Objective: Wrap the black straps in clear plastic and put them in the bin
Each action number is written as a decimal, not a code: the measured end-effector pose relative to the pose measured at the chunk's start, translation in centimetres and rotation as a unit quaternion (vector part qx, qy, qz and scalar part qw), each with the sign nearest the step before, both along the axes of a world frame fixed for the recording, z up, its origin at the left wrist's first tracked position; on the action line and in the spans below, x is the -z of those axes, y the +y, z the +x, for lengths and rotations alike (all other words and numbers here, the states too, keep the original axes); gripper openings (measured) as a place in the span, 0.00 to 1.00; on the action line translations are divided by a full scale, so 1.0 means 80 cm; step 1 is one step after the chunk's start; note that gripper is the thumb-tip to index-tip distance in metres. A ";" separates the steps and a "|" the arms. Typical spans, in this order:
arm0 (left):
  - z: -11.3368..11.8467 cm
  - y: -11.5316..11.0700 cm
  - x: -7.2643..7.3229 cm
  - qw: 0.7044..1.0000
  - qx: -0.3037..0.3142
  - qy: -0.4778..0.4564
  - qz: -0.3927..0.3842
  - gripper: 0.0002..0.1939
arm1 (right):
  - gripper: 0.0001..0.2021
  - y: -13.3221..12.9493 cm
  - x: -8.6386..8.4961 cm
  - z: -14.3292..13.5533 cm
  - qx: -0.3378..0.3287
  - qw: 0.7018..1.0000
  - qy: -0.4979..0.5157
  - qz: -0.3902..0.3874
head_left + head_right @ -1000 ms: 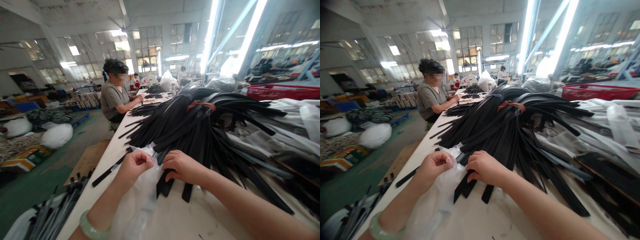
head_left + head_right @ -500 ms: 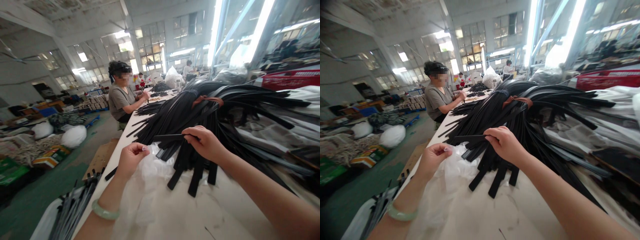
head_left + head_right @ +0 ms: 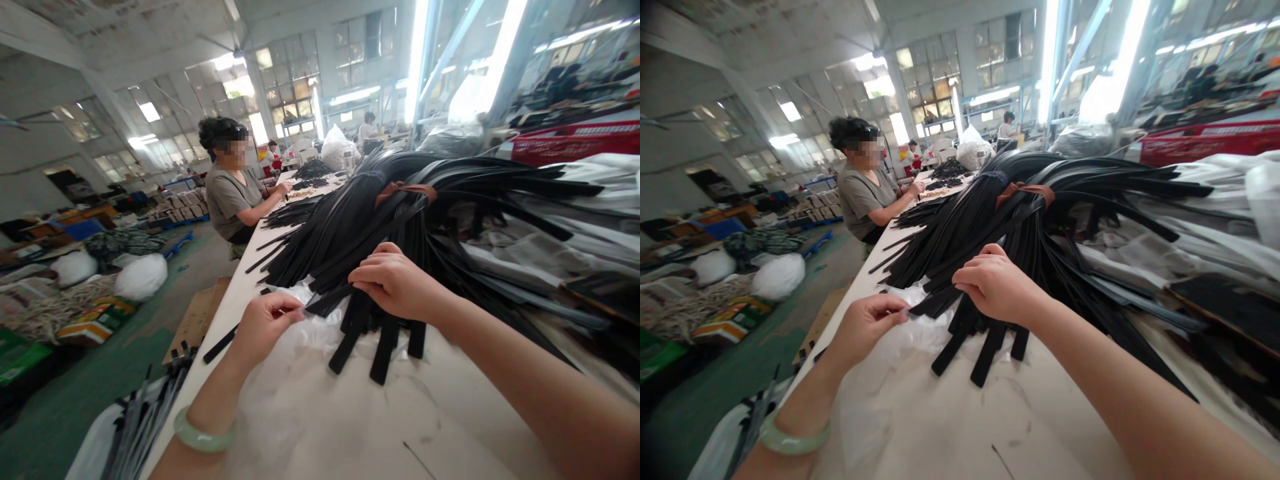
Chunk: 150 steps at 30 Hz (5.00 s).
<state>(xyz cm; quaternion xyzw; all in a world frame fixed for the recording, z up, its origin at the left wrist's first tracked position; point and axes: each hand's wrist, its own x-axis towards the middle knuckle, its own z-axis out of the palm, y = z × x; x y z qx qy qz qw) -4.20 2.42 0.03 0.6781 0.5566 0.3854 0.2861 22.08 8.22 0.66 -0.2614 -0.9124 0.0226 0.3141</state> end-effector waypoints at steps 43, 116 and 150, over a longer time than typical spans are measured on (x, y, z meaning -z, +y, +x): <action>0.076 -0.003 -0.034 0.968 -0.041 -0.113 -0.222 0.23 | 0.09 -0.009 0.029 -0.019 0.067 0.996 0.065 -0.003; -0.103 -0.076 -0.031 0.897 -0.209 0.365 -0.133 0.10 | 0.15 0.002 0.060 -0.023 -0.038 0.993 0.099 -0.059; 0.024 -0.168 -0.038 0.905 -0.105 0.400 -0.103 0.14 | 0.08 -0.070 0.031 -0.057 -0.142 0.989 -0.035 0.019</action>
